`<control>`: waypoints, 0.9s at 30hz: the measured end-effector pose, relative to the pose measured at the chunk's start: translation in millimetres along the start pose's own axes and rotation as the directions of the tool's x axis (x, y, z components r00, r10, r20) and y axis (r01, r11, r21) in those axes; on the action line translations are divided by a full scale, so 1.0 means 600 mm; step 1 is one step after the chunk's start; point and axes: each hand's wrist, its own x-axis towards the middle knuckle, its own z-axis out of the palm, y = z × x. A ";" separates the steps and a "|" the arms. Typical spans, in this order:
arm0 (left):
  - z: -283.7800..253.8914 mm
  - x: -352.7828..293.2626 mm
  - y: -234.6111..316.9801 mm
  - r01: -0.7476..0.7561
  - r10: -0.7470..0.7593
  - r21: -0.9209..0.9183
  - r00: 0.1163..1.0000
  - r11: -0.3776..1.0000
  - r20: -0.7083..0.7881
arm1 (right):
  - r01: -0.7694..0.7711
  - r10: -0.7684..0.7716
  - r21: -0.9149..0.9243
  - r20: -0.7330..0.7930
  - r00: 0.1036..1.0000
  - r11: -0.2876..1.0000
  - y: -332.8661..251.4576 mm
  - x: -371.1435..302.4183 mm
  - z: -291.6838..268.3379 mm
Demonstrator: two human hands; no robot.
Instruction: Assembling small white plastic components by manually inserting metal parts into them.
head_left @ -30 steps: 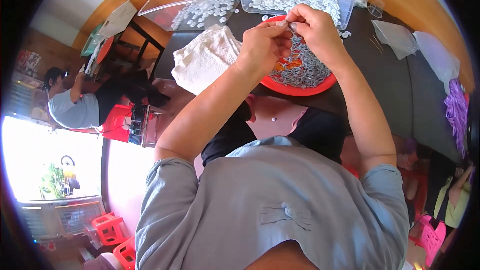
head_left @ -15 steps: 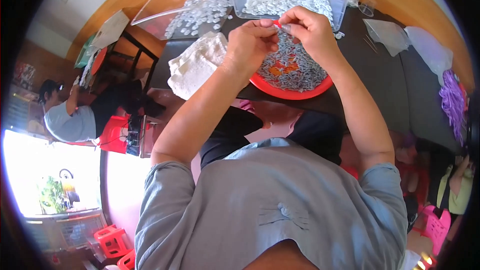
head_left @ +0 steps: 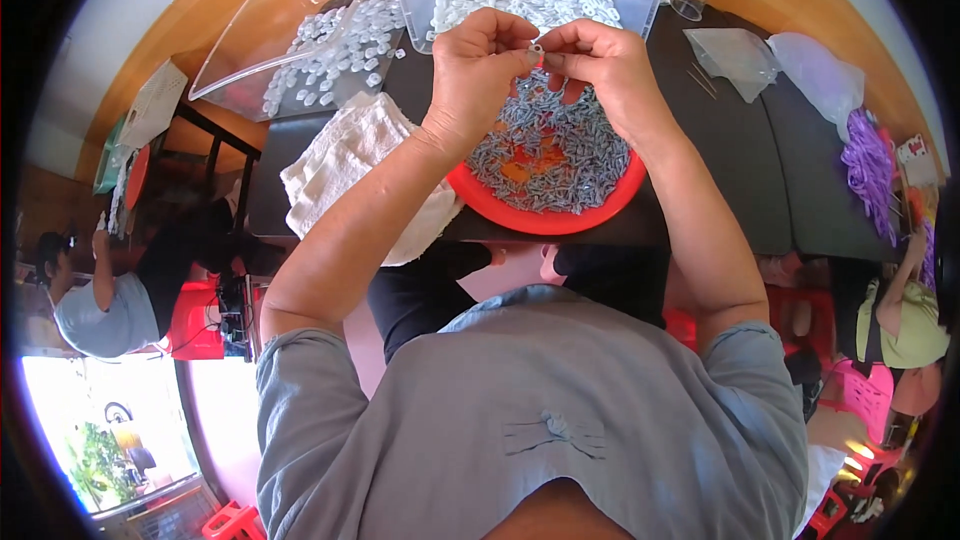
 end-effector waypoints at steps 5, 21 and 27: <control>-0.004 0.015 -0.024 -0.016 0.016 -0.058 1.000 0.998 0.007 | -0.051 0.050 -0.011 -0.072 0.996 0.999 0.000 0.001 0.007; -0.006 0.001 -0.027 0.204 -0.201 -0.098 0.979 0.974 0.046 | -0.026 0.018 -0.094 -0.086 0.996 0.995 0.005 0.002 0.007; -0.005 0.002 -0.030 0.259 -0.256 -0.321 0.965 0.911 0.053 | 0.073 -0.100 -0.182 -0.145 0.984 0.981 0.000 -0.005 0.017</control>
